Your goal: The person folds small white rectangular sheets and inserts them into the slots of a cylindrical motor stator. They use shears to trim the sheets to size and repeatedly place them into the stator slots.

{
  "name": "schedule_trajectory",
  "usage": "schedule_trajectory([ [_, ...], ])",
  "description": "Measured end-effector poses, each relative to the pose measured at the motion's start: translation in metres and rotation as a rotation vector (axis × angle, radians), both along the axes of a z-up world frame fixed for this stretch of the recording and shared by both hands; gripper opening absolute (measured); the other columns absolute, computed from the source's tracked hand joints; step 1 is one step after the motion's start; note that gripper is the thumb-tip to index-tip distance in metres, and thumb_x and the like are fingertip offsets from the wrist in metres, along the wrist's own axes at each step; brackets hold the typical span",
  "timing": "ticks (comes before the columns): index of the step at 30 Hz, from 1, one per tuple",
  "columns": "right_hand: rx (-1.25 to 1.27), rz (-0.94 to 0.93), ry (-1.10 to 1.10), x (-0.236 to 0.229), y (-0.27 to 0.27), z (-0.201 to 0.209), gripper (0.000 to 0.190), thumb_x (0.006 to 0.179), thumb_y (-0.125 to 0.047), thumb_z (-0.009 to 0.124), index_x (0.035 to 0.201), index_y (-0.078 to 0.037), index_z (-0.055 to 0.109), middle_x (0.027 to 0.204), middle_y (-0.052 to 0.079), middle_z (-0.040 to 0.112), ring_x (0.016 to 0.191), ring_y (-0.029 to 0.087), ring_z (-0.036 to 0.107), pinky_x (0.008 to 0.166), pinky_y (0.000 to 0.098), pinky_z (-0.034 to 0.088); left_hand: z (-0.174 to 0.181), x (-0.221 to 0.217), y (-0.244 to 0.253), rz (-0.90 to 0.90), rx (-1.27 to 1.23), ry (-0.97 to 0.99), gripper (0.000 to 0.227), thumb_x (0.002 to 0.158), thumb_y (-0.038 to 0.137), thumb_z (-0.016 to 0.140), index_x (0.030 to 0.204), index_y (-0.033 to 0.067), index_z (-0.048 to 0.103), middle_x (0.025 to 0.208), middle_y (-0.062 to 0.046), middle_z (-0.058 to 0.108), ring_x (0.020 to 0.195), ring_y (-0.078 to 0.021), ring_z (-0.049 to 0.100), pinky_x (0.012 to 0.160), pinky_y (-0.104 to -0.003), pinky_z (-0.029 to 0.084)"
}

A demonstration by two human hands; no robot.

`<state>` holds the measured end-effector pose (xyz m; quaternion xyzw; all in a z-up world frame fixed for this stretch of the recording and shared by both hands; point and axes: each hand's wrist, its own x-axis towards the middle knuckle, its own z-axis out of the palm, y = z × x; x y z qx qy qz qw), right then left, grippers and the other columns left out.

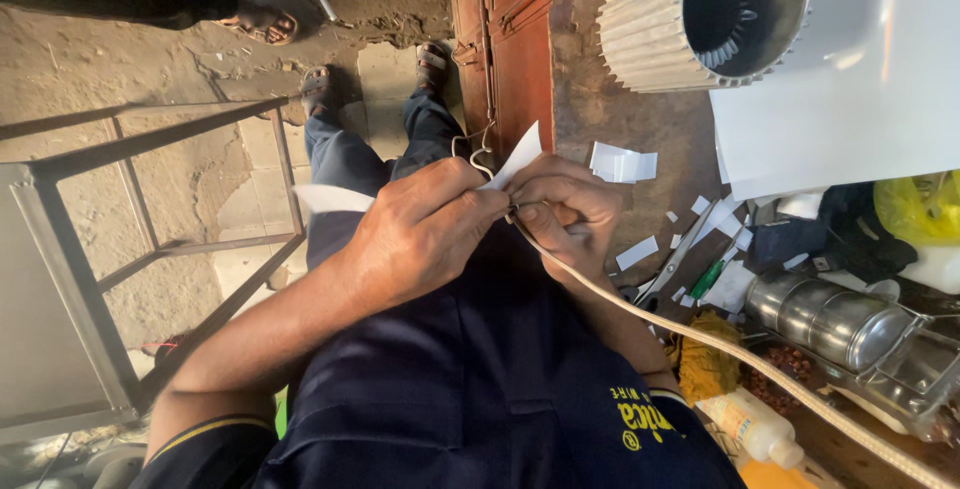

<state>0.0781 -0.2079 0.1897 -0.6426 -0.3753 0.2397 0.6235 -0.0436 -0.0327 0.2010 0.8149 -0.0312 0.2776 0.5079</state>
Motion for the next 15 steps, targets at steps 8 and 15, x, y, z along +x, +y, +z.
schedule_trajectory([
  [8, 0.022, 0.001, 0.145, -0.0007, 0.0025, -0.0054, 0.020, 0.099, -0.015, 0.072, 0.091, 0.003, 0.066, 0.096, 0.013, 0.069, 0.082, 0.014, 0.065, 0.069, 0.0234, 0.053, -0.0016, -0.0011, -0.0014, -0.007, -0.013, 0.002, 0.026, 0.084, -0.007, 0.077, 0.109, -0.0017, 0.068, 0.093, -0.009, 0.059, 0.082, -0.0252, 0.066, 0.071, -0.036, 0.055],
  [15, -0.005, 0.020, 0.351, -0.0021, -0.0023, -0.0022, 0.020, 0.098, -0.012, 0.076, 0.094, 0.007, 0.069, 0.101, 0.014, 0.067, 0.090, 0.017, 0.065, 0.080, 0.0273, 0.054, -0.0033, -0.0044, -0.0013, 0.045, -0.132, -0.010, 0.022, 0.087, -0.010, 0.077, 0.106, -0.0013, 0.069, 0.096, -0.011, 0.061, 0.079, -0.0256, 0.065, 0.068, -0.036, 0.053],
])
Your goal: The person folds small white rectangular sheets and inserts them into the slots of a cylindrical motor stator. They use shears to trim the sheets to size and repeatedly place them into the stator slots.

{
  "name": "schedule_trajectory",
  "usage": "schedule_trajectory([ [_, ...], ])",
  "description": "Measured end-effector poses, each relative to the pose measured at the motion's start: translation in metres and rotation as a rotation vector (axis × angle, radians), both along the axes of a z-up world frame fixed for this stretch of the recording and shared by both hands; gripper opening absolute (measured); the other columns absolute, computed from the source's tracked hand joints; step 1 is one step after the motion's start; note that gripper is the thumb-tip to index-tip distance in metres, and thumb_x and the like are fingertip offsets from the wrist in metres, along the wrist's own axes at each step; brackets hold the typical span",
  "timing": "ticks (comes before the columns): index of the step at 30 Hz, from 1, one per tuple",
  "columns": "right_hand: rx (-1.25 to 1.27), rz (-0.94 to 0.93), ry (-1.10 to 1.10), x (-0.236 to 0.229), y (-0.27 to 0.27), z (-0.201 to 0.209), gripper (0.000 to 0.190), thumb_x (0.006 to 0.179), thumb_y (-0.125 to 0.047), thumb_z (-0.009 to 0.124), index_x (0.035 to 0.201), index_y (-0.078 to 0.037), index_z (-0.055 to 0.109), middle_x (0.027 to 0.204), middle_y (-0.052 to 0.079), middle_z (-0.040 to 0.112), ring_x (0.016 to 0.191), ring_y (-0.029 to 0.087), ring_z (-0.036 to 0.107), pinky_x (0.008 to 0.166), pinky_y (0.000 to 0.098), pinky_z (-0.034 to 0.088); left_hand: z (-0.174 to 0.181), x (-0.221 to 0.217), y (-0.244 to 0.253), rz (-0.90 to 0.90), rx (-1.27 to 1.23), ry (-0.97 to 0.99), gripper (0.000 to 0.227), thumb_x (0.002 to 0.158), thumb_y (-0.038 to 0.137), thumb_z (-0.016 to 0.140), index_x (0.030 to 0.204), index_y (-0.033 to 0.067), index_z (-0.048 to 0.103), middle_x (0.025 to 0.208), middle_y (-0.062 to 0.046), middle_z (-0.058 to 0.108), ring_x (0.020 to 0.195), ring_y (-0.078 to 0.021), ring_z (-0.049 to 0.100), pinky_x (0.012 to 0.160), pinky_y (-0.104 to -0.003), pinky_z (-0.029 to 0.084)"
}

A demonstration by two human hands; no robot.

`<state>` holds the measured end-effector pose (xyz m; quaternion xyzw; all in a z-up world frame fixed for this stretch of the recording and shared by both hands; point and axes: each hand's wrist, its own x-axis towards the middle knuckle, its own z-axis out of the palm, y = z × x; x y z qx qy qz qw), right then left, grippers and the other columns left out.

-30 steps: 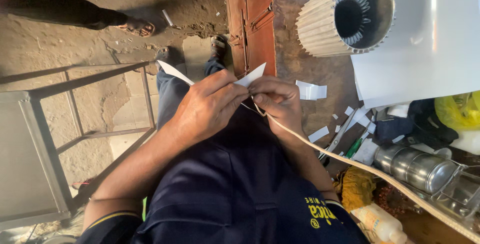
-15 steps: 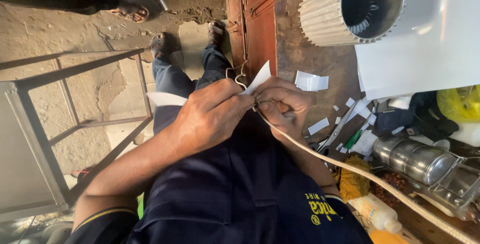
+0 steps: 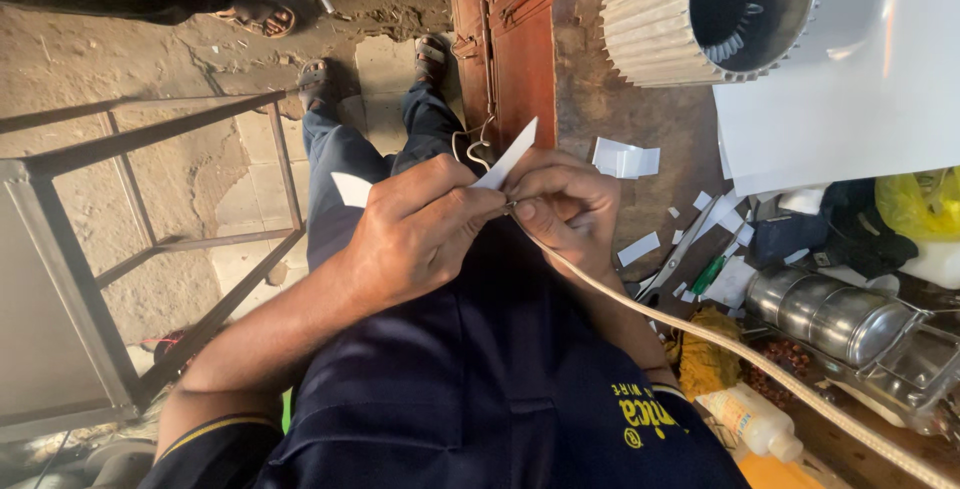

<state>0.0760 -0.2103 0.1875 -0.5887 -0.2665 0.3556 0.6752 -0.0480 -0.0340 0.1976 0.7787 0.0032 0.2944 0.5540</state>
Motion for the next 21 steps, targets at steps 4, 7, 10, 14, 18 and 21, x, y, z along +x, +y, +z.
schedule_trajectory([
  [4, -0.023, 0.023, -0.068, 0.002, -0.002, 0.003, 0.018, 0.097, -0.009, 0.076, 0.096, 0.007, 0.070, 0.099, 0.015, 0.069, 0.087, 0.018, 0.066, 0.078, 0.0269, 0.054, -0.001, 0.000, 0.001, -0.001, 0.000, 0.010, 0.022, 0.088, -0.009, 0.077, 0.106, -0.0007, 0.069, 0.096, -0.011, 0.061, 0.079, -0.0270, 0.066, 0.068, -0.037, 0.053],
  [7, -0.054, 0.020, -0.147, 0.003, 0.002, 0.003, 0.018, 0.097, -0.011, 0.076, 0.094, 0.006, 0.069, 0.098, 0.014, 0.069, 0.088, 0.018, 0.066, 0.078, 0.0267, 0.054, 0.004, 0.003, 0.003, -0.015, -0.010, 0.047, 0.020, 0.090, -0.007, 0.077, 0.106, 0.0001, 0.069, 0.098, -0.011, 0.061, 0.082, -0.0275, 0.066, 0.070, -0.037, 0.053],
  [10, -0.075, -0.002, -0.227, 0.003, 0.007, 0.003, 0.020, 0.096, -0.013, 0.075, 0.093, 0.005, 0.068, 0.095, 0.013, 0.069, 0.084, 0.016, 0.066, 0.077, 0.0262, 0.053, 0.013, 0.004, 0.009, -0.061, -0.042, 0.131, 0.021, 0.091, 0.000, 0.079, 0.108, 0.0007, 0.067, 0.100, -0.012, 0.061, 0.084, -0.0285, 0.067, 0.071, -0.037, 0.054],
  [14, -0.110, 0.003, -0.358, 0.001, 0.009, 0.003, 0.019, 0.097, -0.013, 0.073, 0.094, 0.005, 0.068, 0.096, 0.012, 0.069, 0.084, 0.016, 0.067, 0.077, 0.0259, 0.053, 0.014, 0.007, 0.011, -0.089, -0.068, 0.207, 0.022, 0.091, 0.006, 0.080, 0.105, 0.0014, 0.063, 0.098, -0.012, 0.060, 0.083, -0.0289, 0.067, 0.069, -0.037, 0.054],
  [18, -0.127, 0.014, -0.244, 0.000, 0.011, 0.000, 0.013, 0.097, -0.007, 0.072, 0.095, 0.005, 0.067, 0.097, 0.011, 0.068, 0.088, 0.016, 0.065, 0.080, 0.0274, 0.054, 0.006, 0.009, 0.009, -0.097, -0.076, 0.209, 0.017, 0.094, 0.001, 0.076, 0.103, 0.0013, 0.062, 0.097, -0.011, 0.060, 0.084, -0.0292, 0.066, 0.071, -0.038, 0.053],
  [21, -0.080, 0.012, 0.065, 0.000, 0.008, -0.003, 0.011, 0.098, -0.004, 0.070, 0.101, 0.006, 0.069, 0.103, 0.011, 0.068, 0.091, 0.015, 0.064, 0.082, 0.0274, 0.052, -0.004, 0.012, 0.007, -0.086, -0.087, 0.142, 0.016, 0.095, -0.001, 0.074, 0.103, 0.0005, 0.060, 0.098, -0.012, 0.058, 0.085, -0.0295, 0.064, 0.073, -0.038, 0.052],
])
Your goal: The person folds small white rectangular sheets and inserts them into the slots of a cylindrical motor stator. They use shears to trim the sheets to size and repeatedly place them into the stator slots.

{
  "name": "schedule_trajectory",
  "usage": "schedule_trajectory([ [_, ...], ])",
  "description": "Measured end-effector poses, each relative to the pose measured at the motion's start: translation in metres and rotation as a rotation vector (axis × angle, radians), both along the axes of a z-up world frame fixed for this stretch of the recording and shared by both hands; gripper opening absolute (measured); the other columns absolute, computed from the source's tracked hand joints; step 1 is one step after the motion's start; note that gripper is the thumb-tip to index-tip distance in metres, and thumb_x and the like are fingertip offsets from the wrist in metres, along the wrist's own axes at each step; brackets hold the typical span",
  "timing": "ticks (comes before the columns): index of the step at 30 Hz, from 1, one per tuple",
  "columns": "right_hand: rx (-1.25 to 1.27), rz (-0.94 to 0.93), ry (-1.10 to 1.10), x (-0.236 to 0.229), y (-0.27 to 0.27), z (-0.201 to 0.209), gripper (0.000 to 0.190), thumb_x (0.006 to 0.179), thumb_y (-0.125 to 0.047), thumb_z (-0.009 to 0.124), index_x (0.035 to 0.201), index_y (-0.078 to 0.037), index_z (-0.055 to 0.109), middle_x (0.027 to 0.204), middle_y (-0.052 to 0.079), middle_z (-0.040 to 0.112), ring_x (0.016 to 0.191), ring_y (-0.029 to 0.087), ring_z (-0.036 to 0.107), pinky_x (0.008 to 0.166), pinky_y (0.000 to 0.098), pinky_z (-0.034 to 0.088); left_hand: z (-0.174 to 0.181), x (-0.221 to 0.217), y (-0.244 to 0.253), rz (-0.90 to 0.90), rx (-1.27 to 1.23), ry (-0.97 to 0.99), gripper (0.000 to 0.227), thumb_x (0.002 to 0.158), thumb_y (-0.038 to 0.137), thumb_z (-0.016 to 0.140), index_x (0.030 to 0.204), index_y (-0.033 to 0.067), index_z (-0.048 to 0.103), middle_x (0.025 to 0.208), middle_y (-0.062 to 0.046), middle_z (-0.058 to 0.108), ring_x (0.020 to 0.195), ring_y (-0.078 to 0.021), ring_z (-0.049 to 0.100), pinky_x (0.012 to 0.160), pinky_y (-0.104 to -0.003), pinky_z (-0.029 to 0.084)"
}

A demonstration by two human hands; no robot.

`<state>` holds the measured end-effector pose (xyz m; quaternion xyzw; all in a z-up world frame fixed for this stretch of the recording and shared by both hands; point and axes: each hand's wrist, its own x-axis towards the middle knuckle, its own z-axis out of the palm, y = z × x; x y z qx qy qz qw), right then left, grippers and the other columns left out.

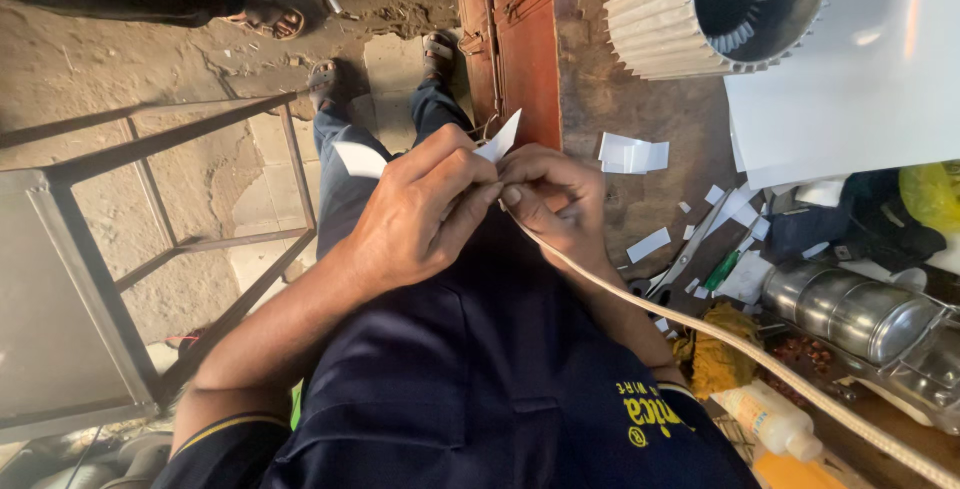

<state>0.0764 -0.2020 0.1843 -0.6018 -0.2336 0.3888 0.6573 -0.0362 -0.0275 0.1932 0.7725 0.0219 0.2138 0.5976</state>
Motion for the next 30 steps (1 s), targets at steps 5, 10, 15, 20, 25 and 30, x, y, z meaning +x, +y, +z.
schedule_trajectory([
  [5, 0.046, -0.009, 0.059, 0.002, -0.001, -0.009, 0.010, 0.098, -0.001, 0.072, 0.104, 0.008, 0.070, 0.103, 0.012, 0.069, 0.094, 0.017, 0.064, 0.086, 0.0284, 0.052, -0.011, 0.001, -0.003, 0.027, -0.031, -0.001, 0.016, 0.095, -0.002, 0.074, 0.103, -0.0004, 0.061, 0.097, -0.013, 0.057, 0.080, -0.0272, 0.060, 0.070, -0.036, 0.050],
  [10, 0.027, -0.022, 0.004, 0.000, 0.000, -0.015, 0.008, 0.099, -0.001, 0.071, 0.101, 0.007, 0.069, 0.101, 0.010, 0.069, 0.090, 0.014, 0.064, 0.081, 0.0265, 0.052, -0.007, 0.003, 0.000, 0.021, -0.052, 0.059, 0.014, 0.094, -0.002, 0.074, 0.101, -0.0006, 0.062, 0.094, -0.012, 0.057, 0.078, -0.0247, 0.061, 0.068, -0.035, 0.050],
  [15, -0.097, -0.017, -0.218, -0.005, 0.003, -0.017, 0.007, 0.098, -0.001, 0.070, 0.096, 0.006, 0.068, 0.097, 0.008, 0.067, 0.081, 0.009, 0.057, 0.072, 0.0233, 0.045, -0.001, 0.001, 0.019, -0.077, -0.009, 0.161, 0.016, 0.085, 0.000, 0.073, 0.099, -0.0004, 0.066, 0.096, -0.012, 0.062, 0.081, -0.0247, 0.069, 0.070, -0.034, 0.057],
  [20, -0.159, 0.054, -0.310, -0.003, 0.003, -0.016, 0.010, 0.098, -0.005, 0.071, 0.097, 0.006, 0.069, 0.096, 0.006, 0.068, 0.083, 0.009, 0.060, 0.073, 0.0235, 0.046, -0.001, 0.003, 0.019, -0.104, 0.009, 0.210, 0.011, 0.092, 0.002, 0.076, 0.099, -0.0010, 0.067, 0.093, -0.012, 0.062, 0.076, -0.0242, 0.069, 0.068, -0.035, 0.055],
  [25, -0.157, 0.043, 0.020, 0.002, -0.001, -0.014, 0.011, 0.098, -0.005, 0.070, 0.102, 0.006, 0.070, 0.100, 0.006, 0.070, 0.091, 0.009, 0.065, 0.082, 0.0242, 0.052, -0.004, 0.002, 0.014, -0.071, 0.002, 0.169, 0.013, 0.092, -0.003, 0.075, 0.100, -0.0026, 0.065, 0.096, -0.013, 0.062, 0.076, -0.0243, 0.068, 0.067, -0.033, 0.055],
  [30, -0.146, 0.018, -0.074, -0.001, 0.000, -0.016, 0.006, 0.098, -0.001, 0.071, 0.097, 0.005, 0.069, 0.094, 0.005, 0.070, 0.084, 0.007, 0.062, 0.075, 0.0235, 0.050, -0.006, 0.002, 0.012, -0.066, -0.030, 0.172, 0.011, 0.093, -0.003, 0.074, 0.100, -0.0021, 0.065, 0.097, -0.013, 0.062, 0.078, -0.0224, 0.069, 0.069, -0.032, 0.056],
])
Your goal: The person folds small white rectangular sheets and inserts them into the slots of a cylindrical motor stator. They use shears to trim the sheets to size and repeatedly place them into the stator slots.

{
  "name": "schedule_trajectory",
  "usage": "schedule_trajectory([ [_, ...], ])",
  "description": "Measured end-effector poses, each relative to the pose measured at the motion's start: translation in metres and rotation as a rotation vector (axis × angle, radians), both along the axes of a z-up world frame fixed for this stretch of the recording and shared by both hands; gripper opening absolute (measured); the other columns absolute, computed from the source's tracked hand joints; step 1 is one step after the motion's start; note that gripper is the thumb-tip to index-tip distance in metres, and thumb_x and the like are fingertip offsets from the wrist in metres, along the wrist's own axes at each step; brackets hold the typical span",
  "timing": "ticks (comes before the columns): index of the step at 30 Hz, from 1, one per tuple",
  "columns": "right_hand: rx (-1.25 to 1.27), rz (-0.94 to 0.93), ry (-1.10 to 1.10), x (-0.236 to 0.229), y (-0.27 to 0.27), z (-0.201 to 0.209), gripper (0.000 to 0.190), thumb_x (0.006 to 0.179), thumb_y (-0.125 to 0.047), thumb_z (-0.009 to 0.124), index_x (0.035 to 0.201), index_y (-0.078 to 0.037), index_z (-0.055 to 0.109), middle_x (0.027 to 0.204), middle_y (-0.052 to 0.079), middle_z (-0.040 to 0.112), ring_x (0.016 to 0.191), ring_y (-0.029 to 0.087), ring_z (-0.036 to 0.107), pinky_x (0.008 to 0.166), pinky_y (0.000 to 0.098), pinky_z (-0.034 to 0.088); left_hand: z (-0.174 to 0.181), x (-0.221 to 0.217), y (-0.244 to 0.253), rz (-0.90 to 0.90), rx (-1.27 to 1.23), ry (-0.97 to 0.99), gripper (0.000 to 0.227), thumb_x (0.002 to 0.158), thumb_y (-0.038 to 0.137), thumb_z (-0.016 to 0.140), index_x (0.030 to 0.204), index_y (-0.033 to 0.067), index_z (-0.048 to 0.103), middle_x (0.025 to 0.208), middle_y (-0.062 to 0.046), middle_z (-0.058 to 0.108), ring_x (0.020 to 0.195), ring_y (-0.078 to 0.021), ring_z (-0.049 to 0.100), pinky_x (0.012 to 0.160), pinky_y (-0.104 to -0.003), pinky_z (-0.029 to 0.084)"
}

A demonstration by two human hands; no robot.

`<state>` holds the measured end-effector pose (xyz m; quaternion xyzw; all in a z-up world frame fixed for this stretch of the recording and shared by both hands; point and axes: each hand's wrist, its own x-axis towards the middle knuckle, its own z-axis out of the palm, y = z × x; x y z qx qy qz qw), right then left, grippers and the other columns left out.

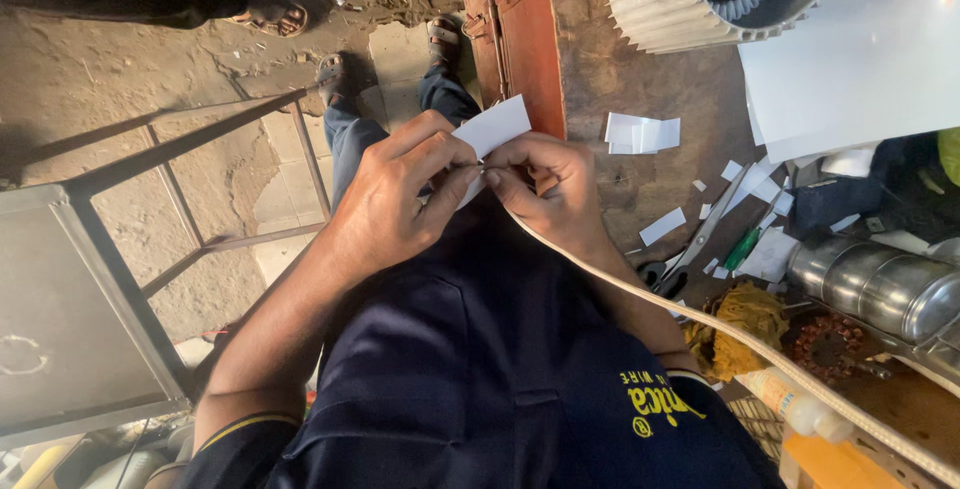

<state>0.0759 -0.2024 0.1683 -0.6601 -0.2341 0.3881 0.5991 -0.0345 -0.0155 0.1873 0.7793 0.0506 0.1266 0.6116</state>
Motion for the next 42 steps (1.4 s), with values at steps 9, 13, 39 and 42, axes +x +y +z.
schedule_trajectory([
  [9, -0.021, 0.014, -0.193, -0.001, -0.002, -0.003, 0.005, 0.093, 0.004, 0.069, 0.097, 0.005, 0.070, 0.094, 0.006, 0.066, 0.077, 0.008, 0.053, 0.069, 0.0238, 0.041, 0.000, 0.003, 0.007, -0.063, 0.102, 0.009, 0.013, 0.089, 0.002, 0.080, 0.099, -0.0013, 0.072, 0.091, -0.013, 0.065, 0.079, -0.0293, 0.067, 0.070, -0.037, 0.053],
  [13, 0.031, 0.014, -0.060, 0.004, -0.005, -0.003, 0.003, 0.095, 0.004, 0.071, 0.097, 0.005, 0.069, 0.097, 0.007, 0.067, 0.084, 0.010, 0.058, 0.075, 0.0253, 0.046, 0.003, 0.006, 0.007, -0.079, -0.004, 0.011, 0.012, 0.090, 0.000, 0.075, 0.101, -0.0004, 0.071, 0.093, -0.011, 0.066, 0.081, -0.0268, 0.069, 0.073, -0.034, 0.055],
  [39, -0.080, 0.014, -0.496, 0.018, -0.013, 0.018, 0.007, 0.091, -0.002, 0.076, 0.091, 0.003, 0.072, 0.090, 0.009, 0.072, 0.078, 0.014, 0.063, 0.071, 0.0275, 0.047, -0.007, 0.012, 0.025, -0.122, 0.026, -0.002, 0.033, 0.084, 0.012, 0.087, 0.109, -0.0027, 0.071, 0.102, -0.013, 0.066, 0.090, -0.0256, 0.068, 0.076, -0.033, 0.057],
  [42, -0.051, -0.002, -0.485, 0.018, -0.008, 0.018, 0.009, 0.089, -0.003, 0.077, 0.092, 0.004, 0.071, 0.091, 0.009, 0.071, 0.078, 0.015, 0.061, 0.071, 0.0274, 0.047, -0.008, 0.016, 0.012, -0.107, 0.013, 0.033, 0.014, 0.093, 0.003, 0.079, 0.105, 0.0010, 0.073, 0.100, -0.010, 0.067, 0.090, -0.0242, 0.068, 0.078, -0.035, 0.055],
])
